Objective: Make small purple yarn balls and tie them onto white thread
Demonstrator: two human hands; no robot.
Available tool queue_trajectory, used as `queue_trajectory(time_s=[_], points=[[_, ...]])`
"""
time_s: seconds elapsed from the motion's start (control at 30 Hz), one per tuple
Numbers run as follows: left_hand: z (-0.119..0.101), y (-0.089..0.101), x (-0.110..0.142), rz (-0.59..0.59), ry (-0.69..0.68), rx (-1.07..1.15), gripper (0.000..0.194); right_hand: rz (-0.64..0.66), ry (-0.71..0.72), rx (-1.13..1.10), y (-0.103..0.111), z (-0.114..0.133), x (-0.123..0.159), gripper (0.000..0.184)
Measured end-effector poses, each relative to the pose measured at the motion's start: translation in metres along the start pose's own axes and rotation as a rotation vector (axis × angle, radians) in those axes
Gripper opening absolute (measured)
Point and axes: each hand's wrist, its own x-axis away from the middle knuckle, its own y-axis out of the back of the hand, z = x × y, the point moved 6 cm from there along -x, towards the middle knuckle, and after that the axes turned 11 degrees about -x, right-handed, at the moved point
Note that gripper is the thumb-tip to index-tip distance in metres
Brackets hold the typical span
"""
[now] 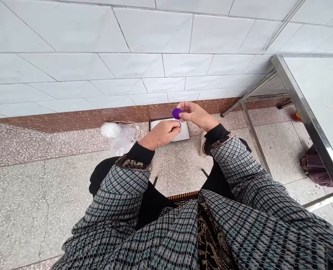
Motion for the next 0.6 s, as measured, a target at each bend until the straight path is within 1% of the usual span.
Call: queue_trajectory(time_s=[0.03,0.07,0.1,0.13,0.17,0.2,0.23,0.27,0.3,0.33,0.4,0.47,0.5,0.57,0.6], points=[[0.0,0.003,0.001,-0.013,0.006,-0.006,0.022,-0.022,0.007,0.103,0.001,0.0,0.0,0.021],[0.001,0.007,0.002,-0.037,0.02,-0.012,0.022,-0.016,-0.004,0.199,0.002,-0.002,0.0,0.022],[0.002,0.012,0.003,-0.072,0.041,-0.02,0.021,0.029,-0.038,0.266,0.001,-0.004,0.001,0.023],[0.005,0.019,0.005,-0.111,0.071,-0.027,0.02,0.106,-0.088,0.283,-0.001,-0.007,0.003,0.023],[0.008,0.026,0.006,-0.146,0.1,-0.038,0.02,0.204,-0.139,0.24,-0.005,-0.009,0.006,0.024],[0.011,0.031,0.008,-0.17,0.13,-0.042,0.019,0.297,-0.173,0.144,-0.009,-0.009,0.01,0.024],[0.013,0.035,0.009,-0.171,0.155,-0.042,0.019,0.356,-0.174,0.017,-0.011,-0.005,0.013,0.026],[0.015,0.037,0.01,-0.161,0.175,-0.034,0.019,0.367,-0.143,-0.113,-0.011,0.0,0.014,0.028],[0.016,0.037,0.011,-0.142,0.184,-0.021,0.019,0.335,-0.093,-0.218,-0.009,0.006,0.013,0.031],[0.016,0.036,0.011,-0.116,0.183,-0.007,0.019,0.271,-0.04,-0.289,-0.005,0.011,0.01,0.035],[0.012,0.029,0.01,-0.063,0.156,0.016,0.019,0.112,0.03,-0.332,0.003,0.014,0.004,0.039],[0.006,0.021,0.008,-0.009,0.109,0.028,0.021,-0.019,0.04,-0.289,0.007,0.009,-0.002,0.035],[0.004,0.018,0.007,0.011,0.087,0.031,0.021,-0.057,0.031,-0.24,0.007,0.005,-0.004,0.029],[0.001,0.016,0.007,0.021,0.062,0.032,0.021,-0.07,-0.001,-0.083,0.005,-0.003,-0.007,0.02],[0.001,0.017,0.007,0.009,0.062,0.028,0.02,-0.044,-0.025,0.011,0.002,-0.006,-0.007,0.02]])
